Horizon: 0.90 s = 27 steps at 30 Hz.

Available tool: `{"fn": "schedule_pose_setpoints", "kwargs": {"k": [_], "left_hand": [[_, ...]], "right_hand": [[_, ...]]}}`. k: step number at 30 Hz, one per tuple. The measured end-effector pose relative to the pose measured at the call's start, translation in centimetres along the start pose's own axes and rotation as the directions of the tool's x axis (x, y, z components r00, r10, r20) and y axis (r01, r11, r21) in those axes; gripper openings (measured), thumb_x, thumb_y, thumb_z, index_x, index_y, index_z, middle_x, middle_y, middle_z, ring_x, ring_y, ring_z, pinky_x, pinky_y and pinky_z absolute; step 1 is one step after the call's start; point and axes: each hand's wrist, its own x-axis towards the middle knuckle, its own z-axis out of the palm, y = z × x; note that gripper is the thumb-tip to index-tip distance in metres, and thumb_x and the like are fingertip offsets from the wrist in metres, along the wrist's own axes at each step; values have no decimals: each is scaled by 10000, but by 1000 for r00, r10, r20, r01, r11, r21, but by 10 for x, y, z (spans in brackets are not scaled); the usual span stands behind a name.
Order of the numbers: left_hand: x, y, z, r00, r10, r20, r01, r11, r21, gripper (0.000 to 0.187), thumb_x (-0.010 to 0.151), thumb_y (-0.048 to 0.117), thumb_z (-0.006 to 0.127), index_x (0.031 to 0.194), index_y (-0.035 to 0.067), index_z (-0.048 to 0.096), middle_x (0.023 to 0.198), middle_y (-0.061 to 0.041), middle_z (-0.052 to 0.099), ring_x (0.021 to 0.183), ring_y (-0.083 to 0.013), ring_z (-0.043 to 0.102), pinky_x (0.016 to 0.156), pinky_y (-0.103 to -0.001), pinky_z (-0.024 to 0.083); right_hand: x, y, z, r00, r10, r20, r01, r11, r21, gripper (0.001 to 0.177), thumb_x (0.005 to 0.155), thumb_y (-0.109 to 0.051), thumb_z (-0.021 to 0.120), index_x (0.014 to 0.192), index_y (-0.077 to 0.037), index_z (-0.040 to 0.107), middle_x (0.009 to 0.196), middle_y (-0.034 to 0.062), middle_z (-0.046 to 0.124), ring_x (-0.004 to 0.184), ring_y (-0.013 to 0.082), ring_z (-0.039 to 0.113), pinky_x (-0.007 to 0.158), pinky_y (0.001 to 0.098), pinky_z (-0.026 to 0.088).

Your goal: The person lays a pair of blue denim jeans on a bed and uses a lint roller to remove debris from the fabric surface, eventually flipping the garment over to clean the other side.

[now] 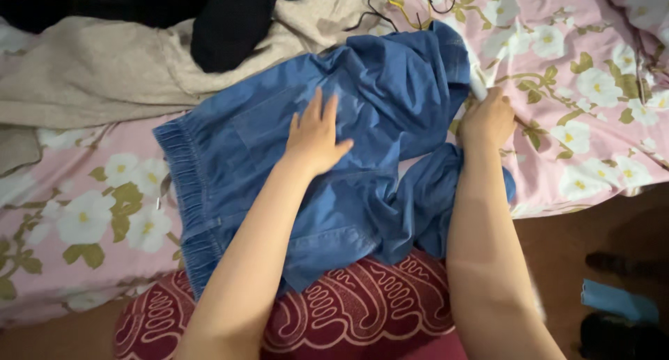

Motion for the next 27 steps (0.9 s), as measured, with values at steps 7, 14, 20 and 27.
{"fn": "schedule_pose_setpoints", "kwargs": {"k": [7,14,20,27], "left_hand": [[-80,-16,-48,984,-162,69,142,961,236,1056,808,703,642,1581,117,223,1658,-179,152,1533,-354,110,1191,-628,67],[-90,-98,-42,862,-435,-259,449,894,-7,887,941,664,567,1541,46,353,1625,-193,298,1520,-339,220,1175,-679,73],[-90,-110,-57,822,-412,-393,413,906,-86,474,1006,461,633,1351,137,611,1370,-69,631,1334,-271,521,1204,-567,272],[-70,-114,-47,898,-262,-354,204,960,-193,667,897,397,738,1478,162,510,1334,-73,642,1335,-274,499,1204,-648,154]], "right_hand": [[-16,-52,-72,972,66,-227,50,881,471,363,1104,-215,587,1263,93,479,959,305,667,836,478,658,707,541,489],[-96,-175,-109,869,-444,217,264,790,554,259,1068,-253,605,1094,4,586,820,281,654,776,462,657,665,528,478],[-100,-195,-106,662,-741,115,610,622,491,239,1004,-189,646,1180,-27,629,1046,234,679,983,439,614,843,527,482],[-78,-180,-100,624,-727,288,543,668,509,294,1024,-198,606,1297,-92,628,1065,170,683,1017,379,628,924,488,458]]}}
